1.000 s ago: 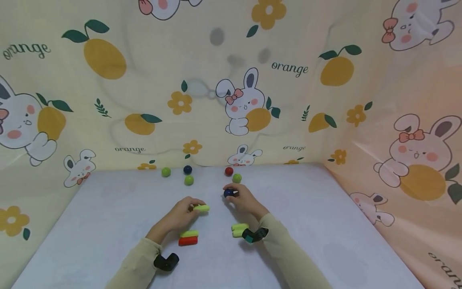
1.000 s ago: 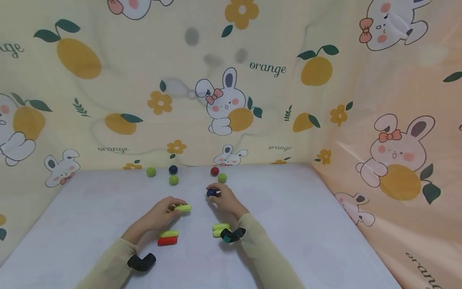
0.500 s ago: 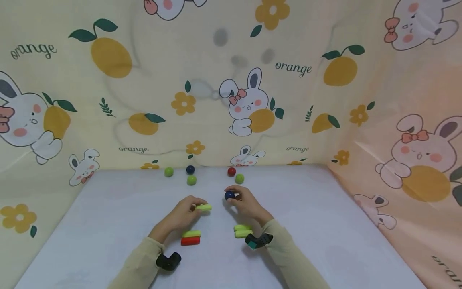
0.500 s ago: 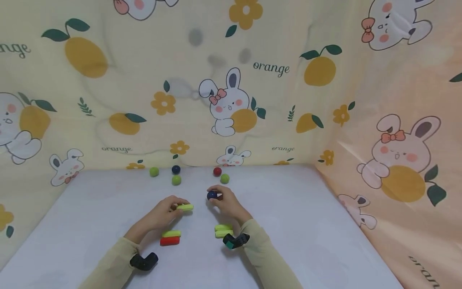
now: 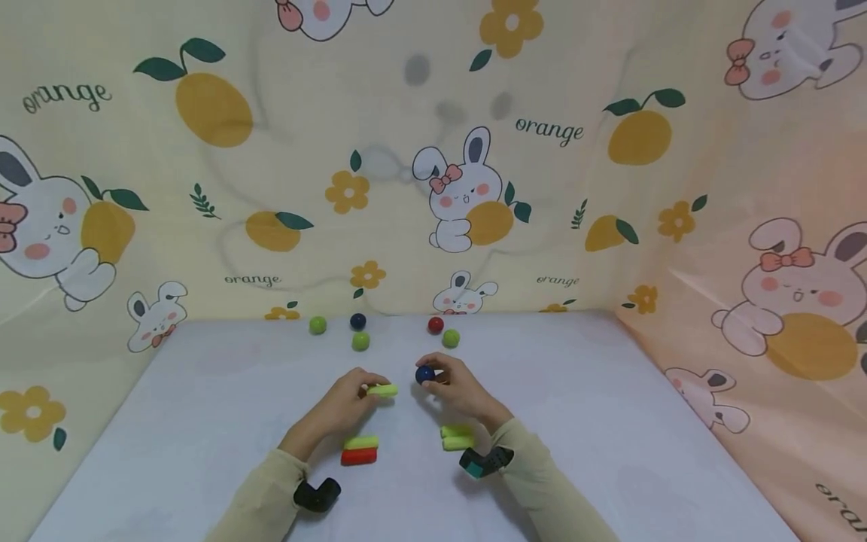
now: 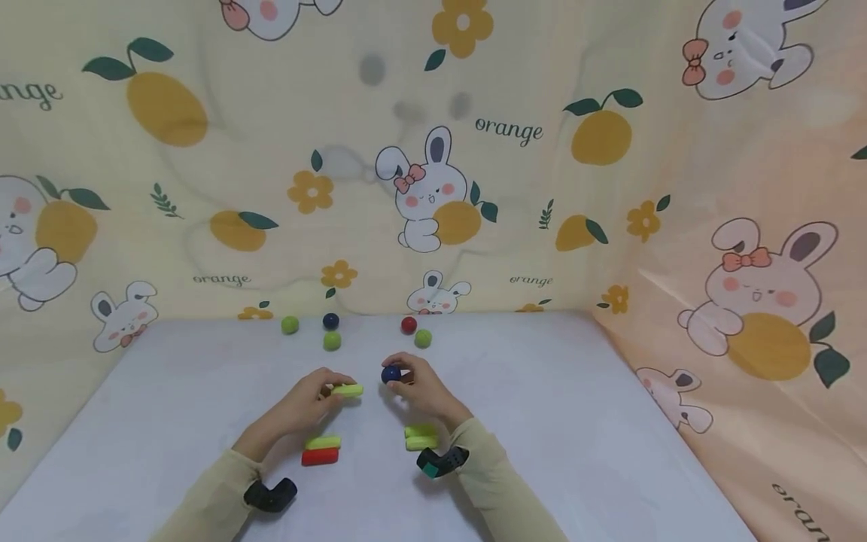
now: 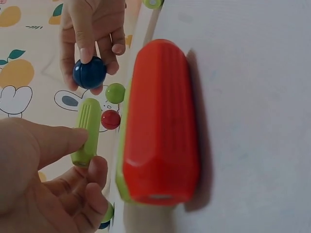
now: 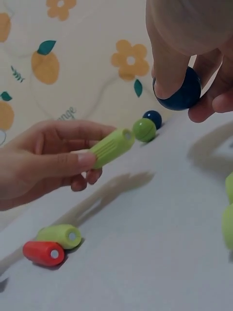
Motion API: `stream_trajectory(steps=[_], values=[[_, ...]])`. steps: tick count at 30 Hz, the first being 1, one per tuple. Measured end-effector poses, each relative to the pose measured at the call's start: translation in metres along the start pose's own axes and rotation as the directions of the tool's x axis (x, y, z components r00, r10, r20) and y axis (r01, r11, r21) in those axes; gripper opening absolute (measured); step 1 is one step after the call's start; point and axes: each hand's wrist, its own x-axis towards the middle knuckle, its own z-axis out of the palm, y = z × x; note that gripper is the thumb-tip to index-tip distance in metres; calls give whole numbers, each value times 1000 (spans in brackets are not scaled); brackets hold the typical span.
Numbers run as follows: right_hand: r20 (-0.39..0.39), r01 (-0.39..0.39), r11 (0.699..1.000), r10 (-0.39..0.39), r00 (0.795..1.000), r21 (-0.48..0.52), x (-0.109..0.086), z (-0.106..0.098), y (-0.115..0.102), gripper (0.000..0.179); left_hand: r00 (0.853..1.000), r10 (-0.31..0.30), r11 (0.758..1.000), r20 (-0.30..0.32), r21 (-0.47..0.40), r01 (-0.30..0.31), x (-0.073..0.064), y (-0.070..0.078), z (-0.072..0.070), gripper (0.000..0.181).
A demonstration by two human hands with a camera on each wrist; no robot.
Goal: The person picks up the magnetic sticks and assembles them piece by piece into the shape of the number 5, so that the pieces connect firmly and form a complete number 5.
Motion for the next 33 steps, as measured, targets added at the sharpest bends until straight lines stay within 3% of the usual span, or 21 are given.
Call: stream_trajectory(steps=[9, 18, 33], values=[[47, -5, 1000, 4, 999, 26, 6, 12, -2, 32, 1000, 26, 1000, -7, 5, -26, 4, -1, -3, 30], [87, -76, 997, 76, 993, -3, 9, 20, -9, 32, 1000, 31, 999, -6, 22, -30, 9, -2, -7, 30], [78, -124, 990, 129, 989, -67, 15, 27, -12, 34, 999, 52, 999, 16, 14, -52, 19, -6, -14, 29]])
